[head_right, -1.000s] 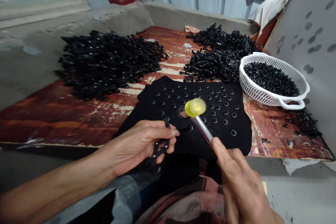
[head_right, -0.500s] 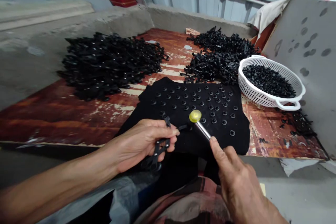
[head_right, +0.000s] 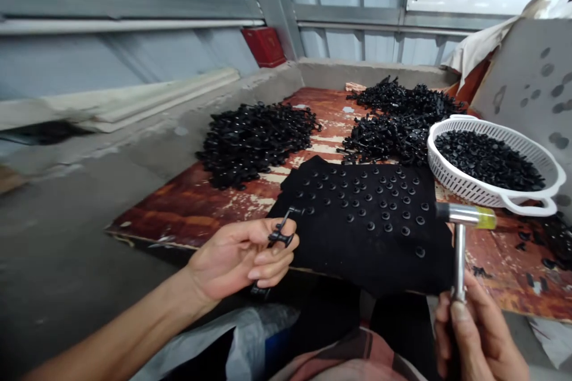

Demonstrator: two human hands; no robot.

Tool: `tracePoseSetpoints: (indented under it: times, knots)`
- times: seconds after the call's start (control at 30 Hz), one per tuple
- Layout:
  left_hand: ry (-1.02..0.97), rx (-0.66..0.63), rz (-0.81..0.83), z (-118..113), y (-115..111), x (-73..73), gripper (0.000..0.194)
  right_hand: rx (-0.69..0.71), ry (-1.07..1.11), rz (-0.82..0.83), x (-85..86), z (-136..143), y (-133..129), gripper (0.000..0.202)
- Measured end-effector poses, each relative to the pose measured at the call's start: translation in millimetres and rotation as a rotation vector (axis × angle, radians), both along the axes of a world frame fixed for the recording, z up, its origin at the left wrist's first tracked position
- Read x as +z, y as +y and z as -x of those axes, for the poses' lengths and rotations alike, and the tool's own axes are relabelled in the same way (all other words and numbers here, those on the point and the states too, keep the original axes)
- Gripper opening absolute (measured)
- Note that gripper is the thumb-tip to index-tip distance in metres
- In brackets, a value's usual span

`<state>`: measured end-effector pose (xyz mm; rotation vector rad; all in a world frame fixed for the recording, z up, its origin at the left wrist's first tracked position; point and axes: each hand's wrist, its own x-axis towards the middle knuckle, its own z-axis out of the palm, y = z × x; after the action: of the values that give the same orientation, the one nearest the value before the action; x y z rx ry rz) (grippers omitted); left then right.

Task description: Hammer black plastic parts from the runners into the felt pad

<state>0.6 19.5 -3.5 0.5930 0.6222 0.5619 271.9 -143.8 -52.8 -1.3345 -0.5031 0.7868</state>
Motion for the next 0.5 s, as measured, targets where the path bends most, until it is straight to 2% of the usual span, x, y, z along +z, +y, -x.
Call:
tracePoseSetpoints:
  times: [0.23, 0.43, 0.5]
  knots:
    - [-0.090, -0.100, -0.096, 2.1, 0.8, -5.6, 0.014, 0.066, 0.118, 0.020, -12.9, -32.8, 12.1, 0.051]
    - [-0.070, -0.081, -0.108, 2.3, 7.2, -7.6, 0.014, 0.154, 0.183, 0.044, -9.0, -43.0, 17.8, 0.046]
    - [-0.029, -0.025, -0.109, 3.7, 9.2, -5.6, 0.013, 0.183, 0.239, 0.025, -8.8, -48.4, 20.0, 0.040]
